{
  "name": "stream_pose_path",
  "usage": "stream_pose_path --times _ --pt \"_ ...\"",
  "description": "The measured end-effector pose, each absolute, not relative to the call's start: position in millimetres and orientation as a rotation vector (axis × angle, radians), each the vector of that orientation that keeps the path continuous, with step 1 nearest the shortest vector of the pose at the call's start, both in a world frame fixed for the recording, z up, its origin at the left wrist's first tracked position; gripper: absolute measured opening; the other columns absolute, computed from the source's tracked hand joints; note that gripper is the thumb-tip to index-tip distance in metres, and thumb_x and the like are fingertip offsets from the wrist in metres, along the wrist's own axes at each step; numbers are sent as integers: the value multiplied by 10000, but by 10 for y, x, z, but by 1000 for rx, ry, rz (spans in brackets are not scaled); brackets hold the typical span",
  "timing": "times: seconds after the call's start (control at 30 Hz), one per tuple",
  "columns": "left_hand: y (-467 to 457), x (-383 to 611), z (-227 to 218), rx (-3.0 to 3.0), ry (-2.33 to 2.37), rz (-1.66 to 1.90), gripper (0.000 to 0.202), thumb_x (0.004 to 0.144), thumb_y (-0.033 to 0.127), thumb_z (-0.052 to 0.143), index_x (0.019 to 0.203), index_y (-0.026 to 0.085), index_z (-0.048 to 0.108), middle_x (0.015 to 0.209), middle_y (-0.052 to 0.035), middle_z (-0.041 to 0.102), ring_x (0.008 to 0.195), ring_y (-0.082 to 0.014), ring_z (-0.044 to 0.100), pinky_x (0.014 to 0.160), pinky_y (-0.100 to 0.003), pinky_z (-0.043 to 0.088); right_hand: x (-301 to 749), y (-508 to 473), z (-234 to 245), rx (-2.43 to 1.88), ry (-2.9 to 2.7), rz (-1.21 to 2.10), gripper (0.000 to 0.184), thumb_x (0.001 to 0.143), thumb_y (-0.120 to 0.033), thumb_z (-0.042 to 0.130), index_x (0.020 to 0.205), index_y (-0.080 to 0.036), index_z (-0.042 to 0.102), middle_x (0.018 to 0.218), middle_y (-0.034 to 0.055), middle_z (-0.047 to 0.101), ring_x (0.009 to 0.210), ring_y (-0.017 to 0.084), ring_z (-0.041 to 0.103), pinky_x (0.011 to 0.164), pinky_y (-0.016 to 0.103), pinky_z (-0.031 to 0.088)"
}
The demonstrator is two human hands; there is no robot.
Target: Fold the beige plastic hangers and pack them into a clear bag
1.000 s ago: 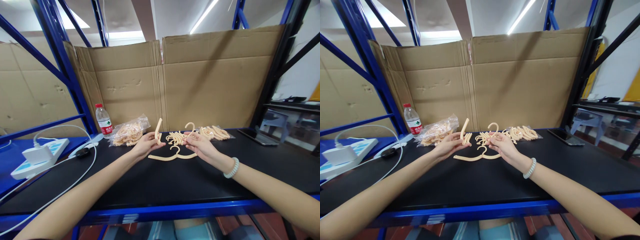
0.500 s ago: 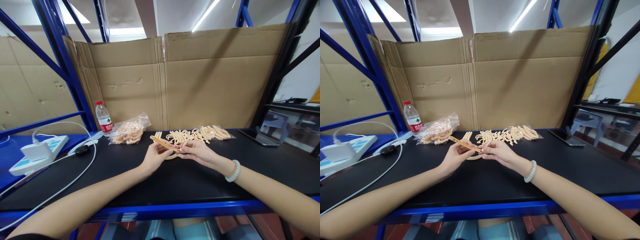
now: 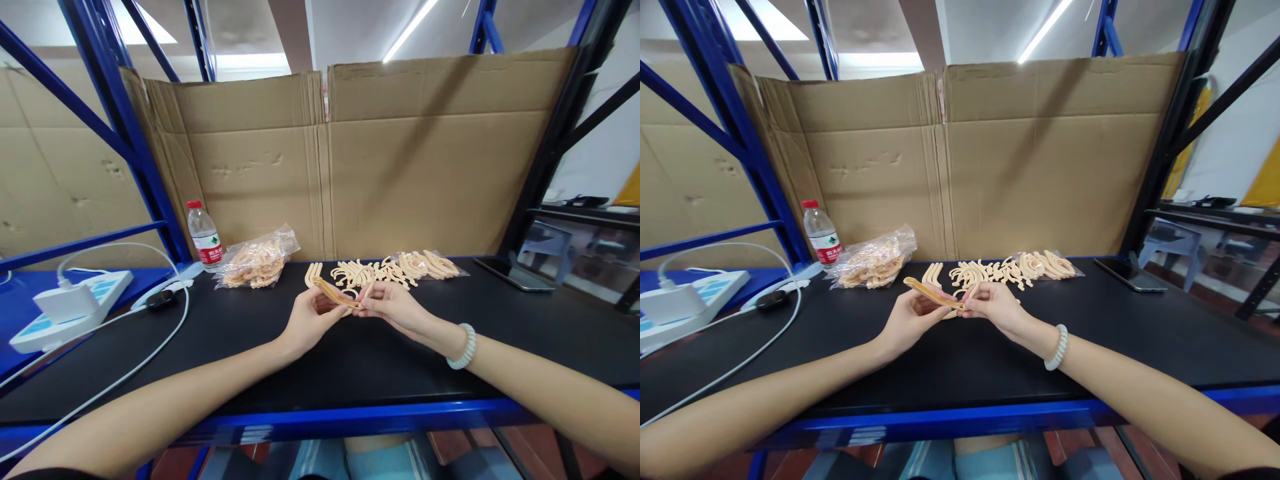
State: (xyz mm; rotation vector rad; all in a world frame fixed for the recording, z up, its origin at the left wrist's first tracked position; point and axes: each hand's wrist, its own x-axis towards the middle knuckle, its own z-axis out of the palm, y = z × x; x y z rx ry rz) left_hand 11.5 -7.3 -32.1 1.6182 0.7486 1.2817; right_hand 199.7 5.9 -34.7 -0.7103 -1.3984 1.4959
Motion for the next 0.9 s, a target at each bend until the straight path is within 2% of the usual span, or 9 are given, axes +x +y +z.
stream_pose_path --times 0.37,0.67,0.9 --pt "-83 144 -326 1600 794 1290 271 645 279 772 818 156 603 862 -68 725 816 -211 696 816 -349 549 1929 62 -414 -728 -1412 1366 246 600 -299 796 662 -145 614 663 12 648 599 129 627 639 285 513" --pt "-82 156 -347 1502 842 1317 325 624 289 788 851 149 603 887 -80 725 844 -220 694 834 -357 539 1878 31 -406 -737 -1335 1367 235 584 -297 792 644 -163 608 612 0 633 594 122 601 620 277 491" --pt "-108 174 -345 1576 849 1304 281 635 286 780 799 151 596 818 -68 718 788 -209 694 806 -351 546 1860 38 -417 -779 -1299 1375 304 533 -330 830 615 -148 601 672 8 630 565 112 591 592 269 479"
